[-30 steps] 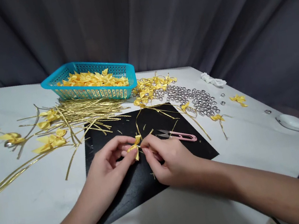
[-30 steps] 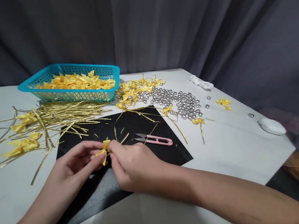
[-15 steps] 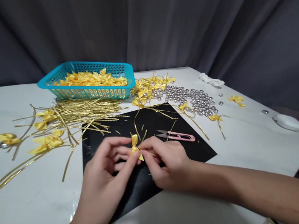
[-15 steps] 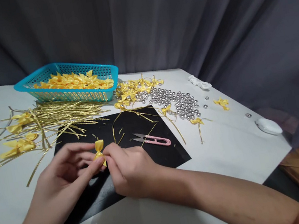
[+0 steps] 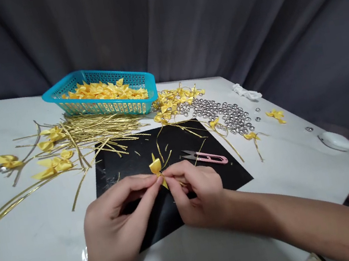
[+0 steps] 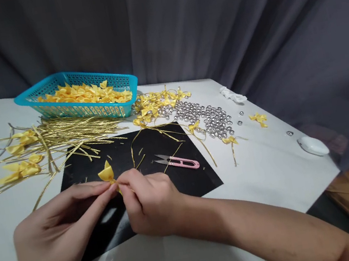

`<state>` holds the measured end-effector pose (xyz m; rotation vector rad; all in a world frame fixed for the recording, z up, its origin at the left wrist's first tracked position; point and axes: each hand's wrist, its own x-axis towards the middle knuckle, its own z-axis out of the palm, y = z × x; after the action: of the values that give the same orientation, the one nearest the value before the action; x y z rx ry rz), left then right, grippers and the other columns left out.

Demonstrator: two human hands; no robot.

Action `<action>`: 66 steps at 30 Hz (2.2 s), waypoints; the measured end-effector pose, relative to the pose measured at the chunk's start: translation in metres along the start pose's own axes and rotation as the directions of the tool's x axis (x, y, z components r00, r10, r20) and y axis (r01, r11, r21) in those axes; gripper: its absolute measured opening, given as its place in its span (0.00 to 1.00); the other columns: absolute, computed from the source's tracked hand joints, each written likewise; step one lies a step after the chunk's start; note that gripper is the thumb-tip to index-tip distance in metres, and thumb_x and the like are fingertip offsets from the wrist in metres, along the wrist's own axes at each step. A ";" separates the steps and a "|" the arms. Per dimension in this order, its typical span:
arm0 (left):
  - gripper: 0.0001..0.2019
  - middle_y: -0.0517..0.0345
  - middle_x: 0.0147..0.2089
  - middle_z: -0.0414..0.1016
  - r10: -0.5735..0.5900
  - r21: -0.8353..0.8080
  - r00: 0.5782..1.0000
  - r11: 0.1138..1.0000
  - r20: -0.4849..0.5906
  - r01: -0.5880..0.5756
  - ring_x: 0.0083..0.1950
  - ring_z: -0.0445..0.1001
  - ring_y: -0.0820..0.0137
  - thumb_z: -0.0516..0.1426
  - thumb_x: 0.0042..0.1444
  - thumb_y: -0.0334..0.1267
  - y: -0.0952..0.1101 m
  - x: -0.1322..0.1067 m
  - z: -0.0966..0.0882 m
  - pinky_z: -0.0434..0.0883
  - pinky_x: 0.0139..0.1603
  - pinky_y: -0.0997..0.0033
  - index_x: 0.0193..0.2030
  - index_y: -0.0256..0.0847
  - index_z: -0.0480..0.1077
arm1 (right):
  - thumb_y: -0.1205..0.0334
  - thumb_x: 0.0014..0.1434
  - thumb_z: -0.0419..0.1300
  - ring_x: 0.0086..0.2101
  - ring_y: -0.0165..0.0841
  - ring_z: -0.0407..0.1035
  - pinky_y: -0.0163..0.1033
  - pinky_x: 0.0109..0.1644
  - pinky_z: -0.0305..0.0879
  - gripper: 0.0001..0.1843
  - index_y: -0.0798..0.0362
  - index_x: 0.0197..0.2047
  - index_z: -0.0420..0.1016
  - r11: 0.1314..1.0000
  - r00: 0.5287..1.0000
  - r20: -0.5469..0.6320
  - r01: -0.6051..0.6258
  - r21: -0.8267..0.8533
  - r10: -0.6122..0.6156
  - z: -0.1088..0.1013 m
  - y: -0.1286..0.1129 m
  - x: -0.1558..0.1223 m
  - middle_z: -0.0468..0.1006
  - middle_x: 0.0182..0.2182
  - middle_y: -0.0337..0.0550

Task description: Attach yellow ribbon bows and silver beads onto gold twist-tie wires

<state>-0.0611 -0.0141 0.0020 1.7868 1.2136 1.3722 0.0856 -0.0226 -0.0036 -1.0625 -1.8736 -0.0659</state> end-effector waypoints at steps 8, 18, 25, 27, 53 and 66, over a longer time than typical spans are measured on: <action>0.04 0.66 0.30 0.78 -0.181 -0.024 0.983 0.983 0.023 0.181 0.28 0.76 0.76 0.61 0.49 0.38 0.007 0.001 0.000 0.74 0.31 0.84 0.32 0.44 0.71 | 0.73 0.55 0.53 0.14 0.17 0.54 0.25 0.19 0.52 0.05 0.54 0.35 0.63 1.000 1.000 -0.004 -0.010 0.000 0.010 0.000 0.001 0.001 0.69 0.21 0.30; 0.02 0.65 0.30 0.76 -0.129 0.041 0.985 0.991 0.119 0.125 0.31 0.74 0.74 0.58 0.53 0.37 0.007 0.004 0.002 0.71 0.34 0.79 0.31 0.44 0.71 | 0.73 0.56 0.52 0.14 0.18 0.54 0.25 0.19 0.52 0.05 0.54 0.36 0.63 0.999 0.999 0.024 -0.048 -0.006 0.048 0.000 0.001 0.001 0.69 0.21 0.31; 0.09 0.62 0.37 0.74 0.282 0.178 0.928 0.928 0.241 -0.328 0.37 0.73 0.75 0.52 0.56 0.26 0.000 0.000 -0.006 0.69 0.39 0.80 0.39 0.44 0.67 | 0.72 0.56 0.52 0.15 0.19 0.55 0.26 0.20 0.53 0.06 0.54 0.36 0.64 0.999 0.998 0.053 -0.039 0.009 0.039 -0.004 -0.005 0.002 0.68 0.20 0.31; 0.09 0.60 0.38 0.74 0.313 0.180 0.910 0.912 0.274 -0.368 0.37 0.73 0.74 0.52 0.56 0.26 -0.002 0.001 -0.008 0.69 0.39 0.79 0.40 0.42 0.67 | 0.72 0.56 0.51 0.15 0.19 0.55 0.26 0.21 0.53 0.05 0.54 0.35 0.64 0.998 0.996 0.063 -0.062 -0.008 0.062 -0.004 -0.005 0.002 0.67 0.19 0.31; 0.13 0.57 0.37 0.73 0.293 0.277 0.946 0.906 0.135 -0.320 0.37 0.72 0.70 0.51 0.57 0.26 0.001 0.000 -0.007 0.71 0.39 0.73 0.43 0.46 0.70 | 0.70 0.62 0.48 0.27 0.22 0.66 0.26 0.31 0.61 0.05 0.53 0.37 0.62 0.931 0.929 0.332 -0.255 0.262 0.161 -0.006 0.010 0.006 0.71 0.28 0.36; 0.15 0.58 0.41 0.75 0.391 0.321 0.911 0.852 0.131 -0.412 0.39 0.74 0.71 0.53 0.55 0.24 0.002 -0.004 -0.010 0.71 0.42 0.75 0.45 0.47 0.69 | 0.71 0.62 0.49 0.30 0.24 0.68 0.27 0.36 0.64 0.08 0.55 0.35 0.67 0.968 0.964 0.265 -0.064 0.244 -0.003 -0.004 0.017 0.007 0.73 0.29 0.40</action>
<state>-0.0703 -0.0194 0.0055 2.4229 1.1390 1.3718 0.0991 -0.0094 -0.0023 -0.9596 -2.0366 0.3384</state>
